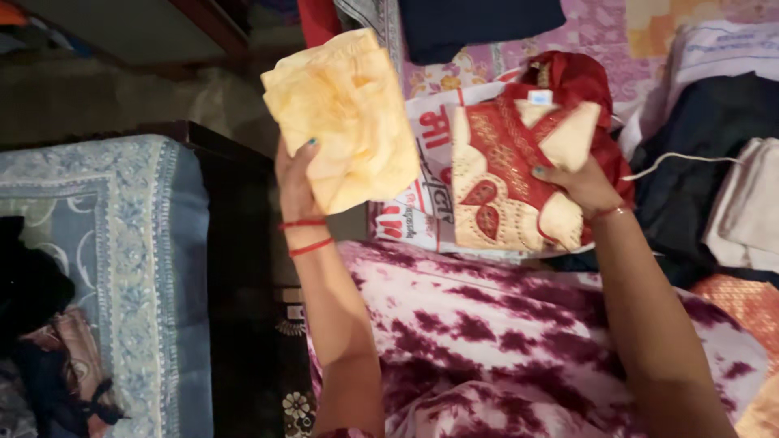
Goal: The person sits on a bed and folds various garments, including a cream-colored cloth, a red and cream embroidered top, and a dark blue shirt. They smooth the fabrics, align edges, and fold the items into neat stacks on a white plastic bag placed on their lap.
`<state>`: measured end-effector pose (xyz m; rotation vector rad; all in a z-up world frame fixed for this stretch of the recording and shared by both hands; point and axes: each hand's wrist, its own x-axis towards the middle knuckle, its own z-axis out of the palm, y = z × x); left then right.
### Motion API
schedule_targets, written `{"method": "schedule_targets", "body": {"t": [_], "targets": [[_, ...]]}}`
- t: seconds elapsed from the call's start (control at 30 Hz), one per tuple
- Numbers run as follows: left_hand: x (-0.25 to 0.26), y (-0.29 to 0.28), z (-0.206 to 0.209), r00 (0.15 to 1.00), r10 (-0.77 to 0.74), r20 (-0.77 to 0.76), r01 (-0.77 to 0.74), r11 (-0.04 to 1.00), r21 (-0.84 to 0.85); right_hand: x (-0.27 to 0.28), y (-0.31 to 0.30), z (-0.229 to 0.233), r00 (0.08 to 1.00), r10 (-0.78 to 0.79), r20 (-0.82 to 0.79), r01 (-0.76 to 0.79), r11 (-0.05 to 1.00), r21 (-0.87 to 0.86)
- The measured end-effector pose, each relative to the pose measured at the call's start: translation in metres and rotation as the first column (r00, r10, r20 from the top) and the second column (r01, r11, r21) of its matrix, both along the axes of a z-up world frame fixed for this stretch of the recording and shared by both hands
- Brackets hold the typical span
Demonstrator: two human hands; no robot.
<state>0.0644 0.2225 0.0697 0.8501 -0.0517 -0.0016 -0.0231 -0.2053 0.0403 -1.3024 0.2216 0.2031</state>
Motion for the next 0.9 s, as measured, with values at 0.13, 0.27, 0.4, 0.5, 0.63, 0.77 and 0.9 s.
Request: {"method": "schedule_targets", "body": {"t": [0.13,0.27,0.4,0.5,0.63,0.77,0.9], "targets": [[0.004,0.022,-0.009,0.999,0.037,0.013,-0.035,0.992,-0.125,0.067,0.043,-0.028,0.985,0.169,-0.013,-0.169,0.985,0.034],[0.015,0.010,-0.025,0.998,0.032,-0.063,-0.040,0.991,-0.131,0.132,0.070,-0.107,0.970,0.242,-0.040,-0.244,0.936,-0.254],[0.026,-0.015,-0.045,0.995,-0.079,-0.063,0.072,0.992,-0.107,0.145,0.070,-0.166,0.982,0.187,-0.003,-0.170,0.888,-0.428],[0.031,-0.049,-0.070,0.970,-0.189,-0.152,0.170,0.976,-0.135,0.139,0.075,-0.164,0.992,0.115,-0.056,-0.116,0.993,-0.017],[0.031,-0.090,-0.112,0.939,-0.240,-0.248,0.237,0.971,-0.041,0.124,0.096,-0.143,0.986,-0.044,-0.161,0.098,0.934,0.345],[0.033,-0.103,-0.155,0.969,-0.166,-0.181,0.232,0.859,0.456,0.071,0.093,-0.143,0.987,-0.082,0.136,0.134,0.886,-0.444],[0.016,-0.115,-0.136,1.000,-0.027,0.001,0.005,0.234,0.972,0.027,0.071,-0.138,0.934,0.129,0.333,0.189,0.613,-0.767]]}}
